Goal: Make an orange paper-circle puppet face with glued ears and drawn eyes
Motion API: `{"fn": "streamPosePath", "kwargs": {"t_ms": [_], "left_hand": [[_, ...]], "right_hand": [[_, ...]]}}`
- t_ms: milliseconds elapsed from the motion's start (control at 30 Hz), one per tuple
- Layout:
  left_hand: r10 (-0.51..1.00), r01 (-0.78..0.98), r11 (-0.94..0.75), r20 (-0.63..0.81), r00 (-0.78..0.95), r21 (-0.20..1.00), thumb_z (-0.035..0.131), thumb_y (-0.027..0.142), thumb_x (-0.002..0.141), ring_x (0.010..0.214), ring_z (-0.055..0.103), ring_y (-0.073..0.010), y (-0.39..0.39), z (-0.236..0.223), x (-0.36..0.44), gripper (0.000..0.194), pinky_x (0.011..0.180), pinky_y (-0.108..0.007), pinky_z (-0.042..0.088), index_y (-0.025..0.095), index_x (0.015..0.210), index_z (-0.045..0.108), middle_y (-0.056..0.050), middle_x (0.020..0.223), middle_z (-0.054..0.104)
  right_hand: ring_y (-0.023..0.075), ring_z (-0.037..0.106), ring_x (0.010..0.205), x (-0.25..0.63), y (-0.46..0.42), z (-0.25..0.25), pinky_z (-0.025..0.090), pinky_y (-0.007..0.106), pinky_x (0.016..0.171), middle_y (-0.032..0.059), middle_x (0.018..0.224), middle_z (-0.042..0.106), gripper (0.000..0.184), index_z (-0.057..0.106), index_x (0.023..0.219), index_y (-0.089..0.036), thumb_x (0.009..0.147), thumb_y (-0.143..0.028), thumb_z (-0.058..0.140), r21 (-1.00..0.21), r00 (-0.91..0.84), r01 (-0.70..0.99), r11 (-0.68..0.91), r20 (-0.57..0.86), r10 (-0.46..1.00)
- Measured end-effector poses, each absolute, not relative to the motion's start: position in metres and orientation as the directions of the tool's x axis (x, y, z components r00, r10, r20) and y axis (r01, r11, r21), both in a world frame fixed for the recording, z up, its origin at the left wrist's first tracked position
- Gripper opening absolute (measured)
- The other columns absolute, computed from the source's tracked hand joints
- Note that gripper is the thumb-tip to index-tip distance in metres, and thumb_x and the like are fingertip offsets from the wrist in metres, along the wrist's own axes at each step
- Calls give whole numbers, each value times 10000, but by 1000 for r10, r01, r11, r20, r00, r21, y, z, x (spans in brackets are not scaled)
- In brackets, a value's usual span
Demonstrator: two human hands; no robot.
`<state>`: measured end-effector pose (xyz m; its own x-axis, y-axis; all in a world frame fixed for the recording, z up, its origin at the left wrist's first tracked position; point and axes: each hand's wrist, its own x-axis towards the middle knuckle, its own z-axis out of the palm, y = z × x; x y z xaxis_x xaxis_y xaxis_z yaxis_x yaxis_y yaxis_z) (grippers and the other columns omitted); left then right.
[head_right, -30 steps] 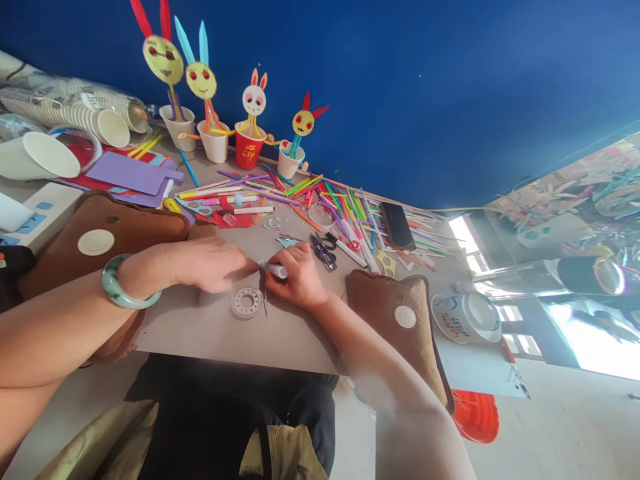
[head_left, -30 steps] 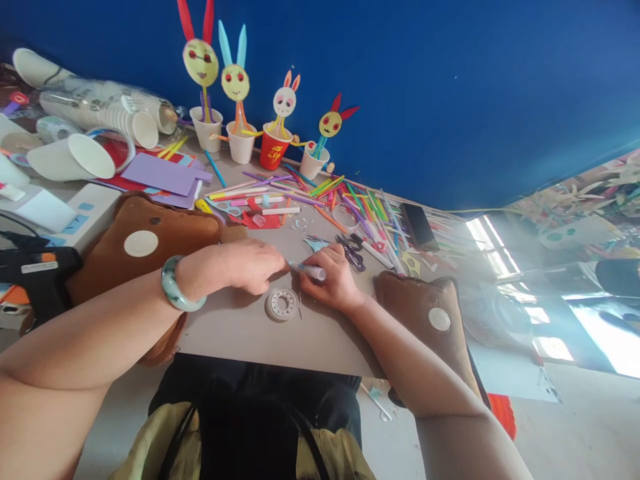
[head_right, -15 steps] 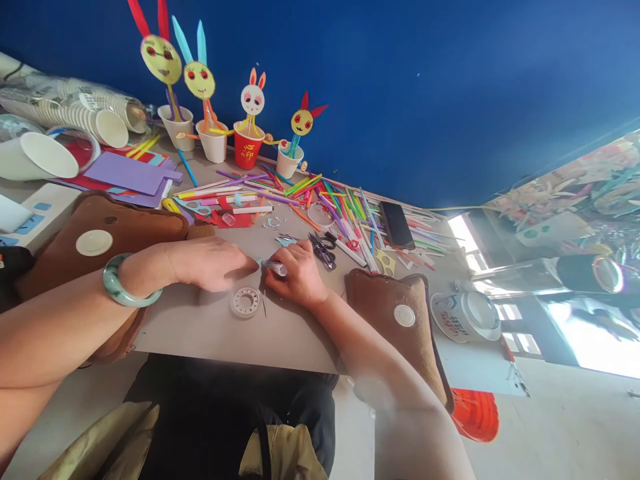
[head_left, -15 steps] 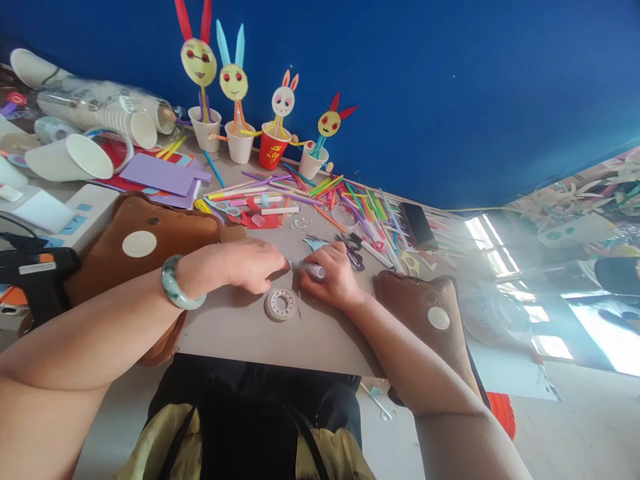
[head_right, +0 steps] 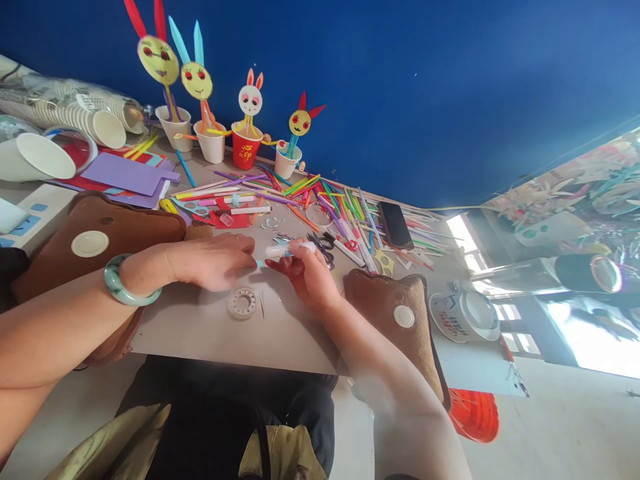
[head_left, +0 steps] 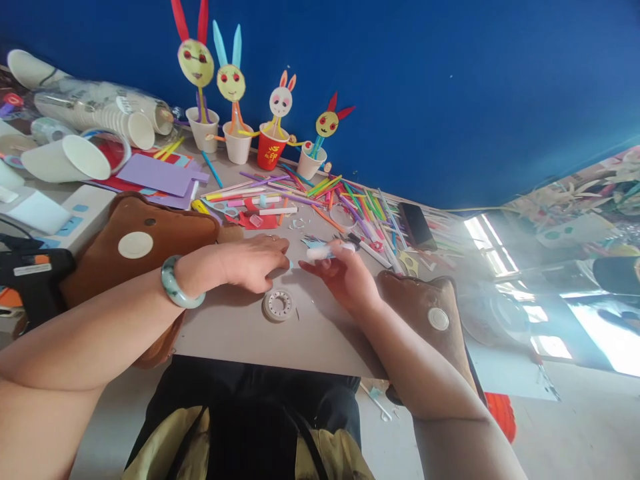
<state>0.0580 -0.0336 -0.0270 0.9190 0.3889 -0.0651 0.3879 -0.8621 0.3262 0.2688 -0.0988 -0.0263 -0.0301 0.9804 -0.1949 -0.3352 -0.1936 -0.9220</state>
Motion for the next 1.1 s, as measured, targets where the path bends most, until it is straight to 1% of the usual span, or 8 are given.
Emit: {"fn": "streamPosePath", "kwargs": {"t_ms": [133, 267, 400, 500, 567, 733, 967, 1100], "left_hand": [[378, 363, -852, -36, 925, 378, 578, 207, 824, 811, 557, -197, -32, -28, 60, 110, 713, -322, 391, 201, 814, 687, -63, 921, 583], [420, 413, -816, -75, 904, 404, 535, 191, 857, 729, 551, -166, -30, -22, 61, 178, 677, -306, 388, 195, 757, 682, -44, 837, 588], [504, 480, -777, -54, 862, 408, 522, 159, 840, 784, 586, -172, -29, -16, 61, 194, 677, -294, 393, 210, 878, 705, -38, 887, 610], [528, 498, -774, -34, 848, 392, 512, 140, 836, 858, 594, -185, -28, -17, 61, 259, 680, -295, 394, 222, 992, 702, -51, 992, 602], [522, 497, -784, -38, 852, 371, 510, 146, 841, 856, 581, -186, -28, -22, 62, 273, 673, -301, 385, 227, 1025, 695, -57, 1016, 576], [488, 477, -805, -64, 871, 352, 514, 178, 852, 774, 523, -170, -28, -36, 63, 179, 655, -309, 358, 205, 927, 674, -58, 1007, 535], [458, 432, -802, -39, 888, 412, 496, 140, 848, 965, 563, -204, -26, -39, 63, 190, 794, -307, 405, 188, 934, 658, -64, 1035, 568], [485, 458, -797, -35, 874, 394, 475, 128, 864, 869, 565, -188, -27, -31, 63, 169, 744, -305, 402, 180, 884, 635, -61, 969, 572]], "right_hand": [[133, 489, 582, 271, -98, -26, 597, 493, 848, -59, 568, 461, 260, 495, 675, -237, 752, -383, 697, -890, -84, -367, -269, -257, 963], [130, 474, 556, 271, -98, -25, 595, 530, 853, -57, 549, 467, 207, 524, 679, -227, 756, -340, 678, -844, -128, -407, -351, -328, 936], [130, 472, 550, 269, -99, -24, 583, 565, 889, -57, 536, 482, 162, 553, 696, -221, 752, -307, 679, -802, -163, -439, -406, -373, 913], [140, 486, 554, 269, -99, -24, 581, 573, 893, -58, 534, 486, 150, 562, 720, -226, 758, -310, 680, -798, -150, -448, -404, -378, 914], [141, 489, 558, 269, -99, -25, 586, 570, 882, -57, 535, 488, 143, 564, 729, -226, 762, -304, 679, -791, -137, -465, -398, -380, 915], [144, 490, 563, 269, -99, -24, 598, 552, 850, -49, 546, 490, 145, 562, 727, -228, 766, -296, 684, -800, -110, -470, -373, -366, 924], [137, 481, 542, 269, -98, -24, 597, 533, 849, -56, 542, 473, 182, 540, 691, -228, 751, -307, 693, -833, -104, -443, -331, -319, 942], [141, 488, 558, 269, -97, -26, 595, 510, 825, -49, 546, 473, 185, 541, 684, -229, 761, -321, 682, -853, -92, -419, -311, -301, 949]]}}
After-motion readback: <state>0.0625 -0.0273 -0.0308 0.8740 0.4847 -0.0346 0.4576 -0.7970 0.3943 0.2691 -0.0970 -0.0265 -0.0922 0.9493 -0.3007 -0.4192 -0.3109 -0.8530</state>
